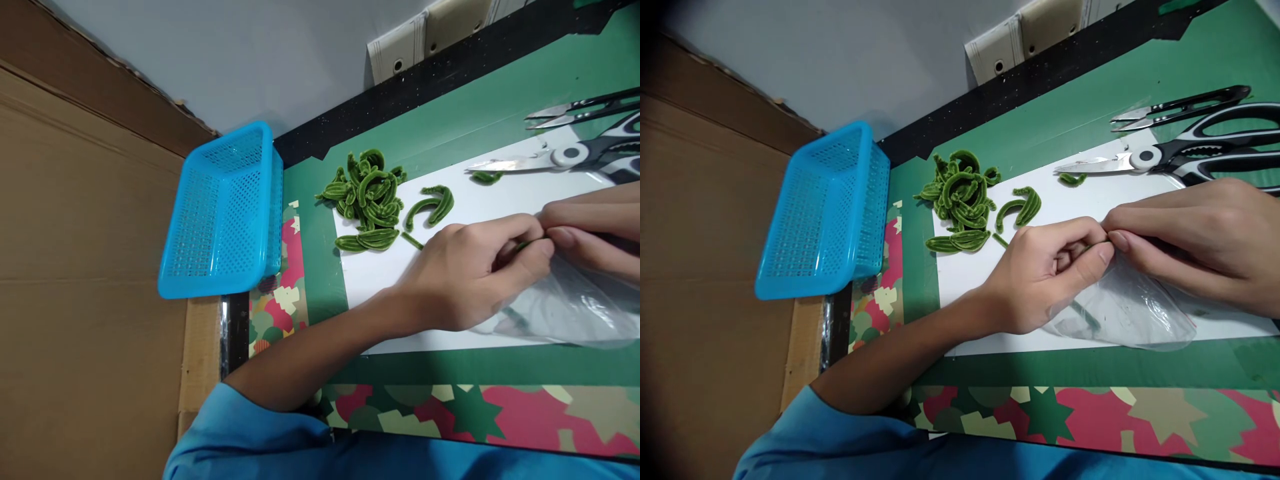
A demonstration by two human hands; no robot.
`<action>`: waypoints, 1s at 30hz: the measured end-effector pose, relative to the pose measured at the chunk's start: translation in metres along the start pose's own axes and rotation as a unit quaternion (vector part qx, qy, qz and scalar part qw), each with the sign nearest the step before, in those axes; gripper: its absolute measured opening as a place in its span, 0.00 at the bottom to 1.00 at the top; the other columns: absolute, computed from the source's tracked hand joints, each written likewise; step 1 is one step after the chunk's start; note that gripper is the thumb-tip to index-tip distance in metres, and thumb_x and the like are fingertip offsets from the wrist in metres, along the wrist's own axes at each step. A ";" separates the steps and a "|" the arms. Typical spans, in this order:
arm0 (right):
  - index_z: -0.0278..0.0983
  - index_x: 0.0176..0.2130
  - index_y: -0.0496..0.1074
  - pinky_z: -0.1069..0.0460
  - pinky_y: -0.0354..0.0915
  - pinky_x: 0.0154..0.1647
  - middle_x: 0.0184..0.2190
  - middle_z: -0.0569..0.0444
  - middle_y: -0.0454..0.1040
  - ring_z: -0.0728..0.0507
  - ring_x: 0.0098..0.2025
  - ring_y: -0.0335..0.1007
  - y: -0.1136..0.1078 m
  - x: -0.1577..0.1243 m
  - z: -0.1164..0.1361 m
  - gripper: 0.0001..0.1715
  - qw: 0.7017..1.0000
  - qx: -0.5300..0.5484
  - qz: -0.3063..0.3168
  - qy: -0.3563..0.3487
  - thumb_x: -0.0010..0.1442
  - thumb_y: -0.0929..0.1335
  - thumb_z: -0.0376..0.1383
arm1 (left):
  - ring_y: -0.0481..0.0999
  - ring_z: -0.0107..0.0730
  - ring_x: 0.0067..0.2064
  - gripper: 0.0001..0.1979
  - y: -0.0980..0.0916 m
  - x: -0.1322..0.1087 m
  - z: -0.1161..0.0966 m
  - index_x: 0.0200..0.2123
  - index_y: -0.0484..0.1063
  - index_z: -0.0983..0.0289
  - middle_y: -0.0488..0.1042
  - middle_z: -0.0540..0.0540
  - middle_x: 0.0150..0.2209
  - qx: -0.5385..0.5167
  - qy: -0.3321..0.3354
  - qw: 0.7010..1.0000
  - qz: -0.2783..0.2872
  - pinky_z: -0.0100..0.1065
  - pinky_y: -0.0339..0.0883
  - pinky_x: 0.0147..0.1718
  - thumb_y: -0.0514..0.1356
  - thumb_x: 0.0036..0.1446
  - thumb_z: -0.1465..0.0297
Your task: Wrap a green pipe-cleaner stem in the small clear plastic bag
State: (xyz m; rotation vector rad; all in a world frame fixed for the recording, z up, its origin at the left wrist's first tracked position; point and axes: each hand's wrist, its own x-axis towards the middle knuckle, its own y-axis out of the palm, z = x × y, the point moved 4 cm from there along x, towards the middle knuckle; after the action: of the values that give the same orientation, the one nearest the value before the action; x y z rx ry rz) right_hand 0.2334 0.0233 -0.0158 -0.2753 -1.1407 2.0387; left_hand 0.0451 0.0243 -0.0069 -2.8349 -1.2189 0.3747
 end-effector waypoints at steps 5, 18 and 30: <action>0.45 0.40 0.72 0.48 0.59 0.23 0.24 0.59 0.70 0.48 0.20 0.65 -0.002 -0.004 -0.010 0.12 1.000 -0.005 0.004 -0.014 0.76 0.62 0.42 | 0.59 0.23 0.28 0.09 0.001 0.000 -0.002 0.33 0.65 0.62 0.61 0.44 0.25 0.008 -0.008 1.000 -0.004 0.31 0.53 0.32 0.58 0.69 0.69; 0.46 0.43 0.70 0.50 0.62 0.26 0.25 0.60 0.71 0.48 0.22 0.68 -0.002 -0.004 -0.007 0.12 0.999 -0.036 0.027 -0.004 0.78 0.60 0.42 | 0.59 0.25 0.29 0.12 0.001 0.000 0.001 0.34 0.65 0.61 0.62 0.45 0.26 -0.010 -0.013 1.000 0.003 0.32 0.55 0.33 0.58 0.69 0.62; 0.47 0.44 0.74 0.49 0.62 0.24 0.28 0.58 0.76 0.47 0.22 0.70 0.000 -0.010 -0.016 0.13 1.000 -0.025 0.014 -0.003 0.77 0.62 0.44 | 0.60 0.25 0.29 0.13 0.001 0.000 0.001 0.34 0.65 0.60 0.62 0.45 0.27 -0.006 -0.016 1.000 0.009 0.32 0.56 0.33 0.57 0.70 0.60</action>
State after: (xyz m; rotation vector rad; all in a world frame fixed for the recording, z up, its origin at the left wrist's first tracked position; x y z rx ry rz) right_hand 0.2484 0.0261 -0.0269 -0.3117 -1.1996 2.0376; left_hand 0.0458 0.0238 -0.0083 -2.8638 -1.2055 0.4152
